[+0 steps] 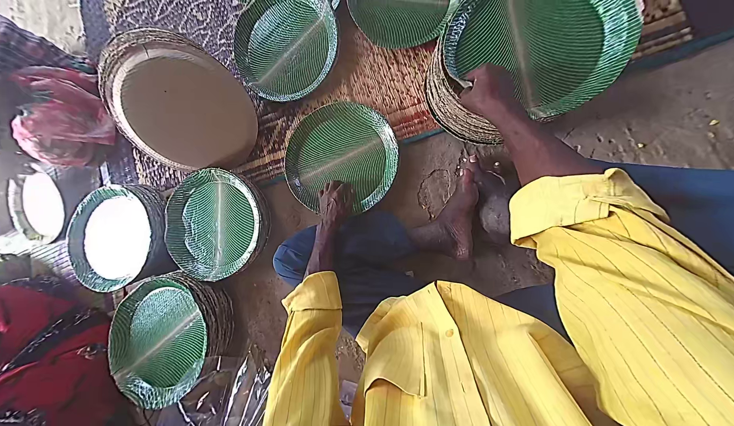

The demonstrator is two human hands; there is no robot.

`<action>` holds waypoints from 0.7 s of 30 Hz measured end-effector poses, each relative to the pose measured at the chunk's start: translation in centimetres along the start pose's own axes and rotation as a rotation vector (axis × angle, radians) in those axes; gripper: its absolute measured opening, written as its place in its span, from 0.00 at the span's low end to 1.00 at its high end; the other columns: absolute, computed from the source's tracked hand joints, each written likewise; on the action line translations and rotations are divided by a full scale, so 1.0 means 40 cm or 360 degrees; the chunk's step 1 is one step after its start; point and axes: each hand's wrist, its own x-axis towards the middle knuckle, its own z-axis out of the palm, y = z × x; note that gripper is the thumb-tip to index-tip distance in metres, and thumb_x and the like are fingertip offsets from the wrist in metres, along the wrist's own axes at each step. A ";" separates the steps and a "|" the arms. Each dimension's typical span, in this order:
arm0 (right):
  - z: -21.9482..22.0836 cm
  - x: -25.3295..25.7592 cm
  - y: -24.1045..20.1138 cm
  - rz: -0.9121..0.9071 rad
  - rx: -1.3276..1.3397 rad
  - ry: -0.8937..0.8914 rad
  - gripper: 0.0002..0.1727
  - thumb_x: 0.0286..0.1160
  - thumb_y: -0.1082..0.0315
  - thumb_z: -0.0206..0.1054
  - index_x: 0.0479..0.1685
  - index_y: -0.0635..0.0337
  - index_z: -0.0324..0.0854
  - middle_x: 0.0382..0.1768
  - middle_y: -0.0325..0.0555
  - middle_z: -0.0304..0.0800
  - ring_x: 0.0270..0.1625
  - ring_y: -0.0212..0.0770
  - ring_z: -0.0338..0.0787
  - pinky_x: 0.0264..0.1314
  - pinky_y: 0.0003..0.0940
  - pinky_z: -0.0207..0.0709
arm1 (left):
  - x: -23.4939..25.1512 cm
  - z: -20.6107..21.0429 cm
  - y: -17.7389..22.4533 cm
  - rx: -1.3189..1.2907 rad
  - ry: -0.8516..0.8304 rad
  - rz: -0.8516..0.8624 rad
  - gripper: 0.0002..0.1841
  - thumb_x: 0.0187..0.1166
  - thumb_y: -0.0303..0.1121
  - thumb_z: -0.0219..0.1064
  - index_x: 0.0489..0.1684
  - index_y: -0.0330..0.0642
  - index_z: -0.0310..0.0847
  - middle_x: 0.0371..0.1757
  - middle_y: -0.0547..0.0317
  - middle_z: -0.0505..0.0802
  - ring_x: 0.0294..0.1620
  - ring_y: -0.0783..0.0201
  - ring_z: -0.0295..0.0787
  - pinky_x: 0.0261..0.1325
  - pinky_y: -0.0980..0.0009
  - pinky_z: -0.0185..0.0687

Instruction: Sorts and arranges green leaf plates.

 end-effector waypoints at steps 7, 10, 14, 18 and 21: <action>-0.043 -0.050 -0.125 -0.0359 0.0273 0.0502 0.21 0.80 0.71 0.54 0.65 0.67 0.85 0.68 0.71 0.83 0.73 0.68 0.82 0.73 0.65 0.72 | -0.005 -0.003 0.004 -0.0129 0.0501 0.0222 0.18 0.88 0.36 0.56 0.61 0.37 0.90 0.63 0.42 0.92 0.66 0.40 0.86 0.70 0.41 0.75; 0.013 -0.096 -0.235 -0.0857 0.0339 0.0507 0.17 0.78 0.74 0.57 0.56 0.67 0.89 0.56 0.68 0.89 0.60 0.66 0.90 0.63 0.62 0.79 | -0.002 -0.009 0.010 -0.0135 0.0980 0.0357 0.19 0.86 0.34 0.54 0.61 0.34 0.89 0.62 0.40 0.92 0.66 0.41 0.86 0.73 0.45 0.73; 0.248 -0.201 -0.322 -0.1288 0.0140 -0.0188 0.14 0.73 0.77 0.62 0.52 0.65 0.91 0.53 0.63 0.90 0.61 0.64 0.88 0.63 0.61 0.79 | -0.016 -0.023 -0.007 -0.0105 0.1274 0.0250 0.20 0.85 0.33 0.53 0.65 0.34 0.86 0.68 0.35 0.88 0.75 0.38 0.79 0.83 0.45 0.62; 0.398 -0.287 -0.327 -0.1457 -0.0314 -0.1070 0.10 0.75 0.71 0.70 0.50 0.66 0.90 0.59 0.63 0.88 0.67 0.65 0.84 0.65 0.65 0.74 | -0.018 -0.029 -0.020 -0.0042 0.1007 -0.0017 0.20 0.84 0.35 0.56 0.65 0.37 0.87 0.69 0.37 0.87 0.76 0.35 0.77 0.81 0.39 0.62; 0.375 -0.253 -0.304 -0.1526 -0.0240 -0.1091 0.13 0.75 0.68 0.73 0.55 0.58 0.92 0.59 0.59 0.90 0.65 0.62 0.87 0.67 0.65 0.75 | -0.013 -0.034 -0.012 -0.0045 0.0477 -0.0240 0.21 0.88 0.40 0.55 0.71 0.40 0.84 0.73 0.38 0.85 0.77 0.37 0.76 0.79 0.37 0.64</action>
